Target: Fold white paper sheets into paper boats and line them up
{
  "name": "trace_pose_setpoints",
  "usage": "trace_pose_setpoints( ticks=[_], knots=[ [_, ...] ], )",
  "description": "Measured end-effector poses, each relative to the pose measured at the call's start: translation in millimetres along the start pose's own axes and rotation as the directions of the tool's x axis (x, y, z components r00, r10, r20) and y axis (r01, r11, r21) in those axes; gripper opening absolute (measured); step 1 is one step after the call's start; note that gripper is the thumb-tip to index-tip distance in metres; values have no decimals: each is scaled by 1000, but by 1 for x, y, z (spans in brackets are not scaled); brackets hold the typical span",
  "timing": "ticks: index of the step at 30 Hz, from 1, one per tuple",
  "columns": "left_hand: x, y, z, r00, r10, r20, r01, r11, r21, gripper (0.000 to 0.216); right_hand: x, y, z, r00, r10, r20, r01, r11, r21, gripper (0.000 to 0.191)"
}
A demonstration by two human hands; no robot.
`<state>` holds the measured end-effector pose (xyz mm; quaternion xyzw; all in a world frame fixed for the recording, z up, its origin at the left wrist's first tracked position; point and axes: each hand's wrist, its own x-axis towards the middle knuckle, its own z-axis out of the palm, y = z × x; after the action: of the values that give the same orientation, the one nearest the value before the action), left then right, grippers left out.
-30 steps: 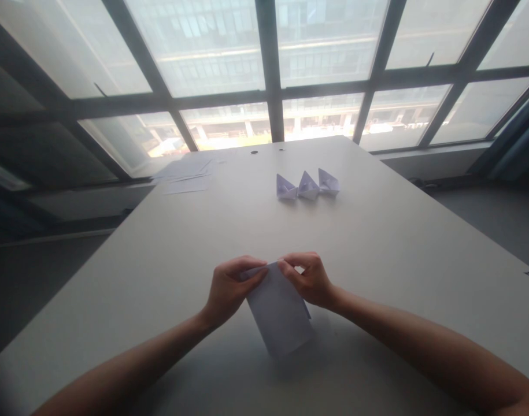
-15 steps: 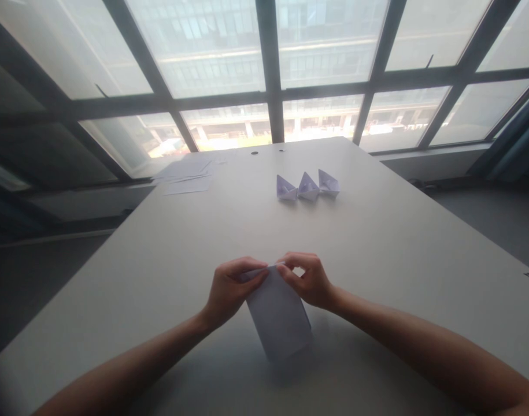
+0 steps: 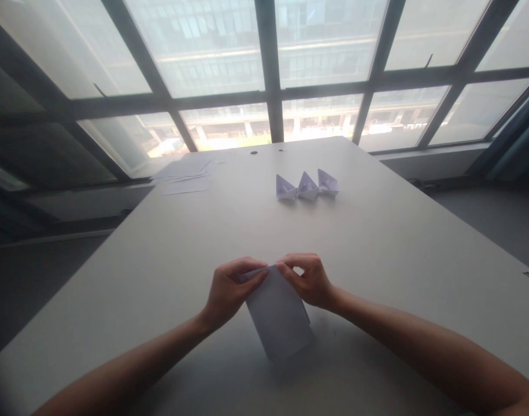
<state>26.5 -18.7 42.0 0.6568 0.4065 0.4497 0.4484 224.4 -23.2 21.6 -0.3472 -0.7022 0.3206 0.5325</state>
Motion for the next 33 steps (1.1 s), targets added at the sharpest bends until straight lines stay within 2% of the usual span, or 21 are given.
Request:
trace_pose_setpoints(
  ticks=[5, 8, 21, 24, 28, 33],
  knots=[
    [3, -3, 2, 973, -232, -6, 225, 948, -224, 25, -1, 1, 1, 1000, -19, -25, 19, 1000, 24, 16],
    [3, -5, 3, 951, -308, 34, 304, 904, -301, 28, -2, 2, 2, 999, -15, -49, 16, 1000, 11, 16],
    [-3, 7, 5, 983, -165, -77, 157, 982, -105, 23, -7, 3, 2, 995, -59, -81, 62, 997, 36, 16],
    [-4, 3, 6, 973, -224, -61, 208, 958, -196, 27, -8, 2, 2, 993, -74, -94, 77, 997, 24, 16],
    [-6, -7, 7, 950, -311, 28, 297, 874, -385, 34, -9, 2, 0, 980, -126, -156, 121, 992, -42, 16],
    [-8, -9, 5, 974, -227, 29, 219, 886, -408, 30, -9, 1, -1, 973, -149, -178, 141, 989, -54, 17]
  ],
)
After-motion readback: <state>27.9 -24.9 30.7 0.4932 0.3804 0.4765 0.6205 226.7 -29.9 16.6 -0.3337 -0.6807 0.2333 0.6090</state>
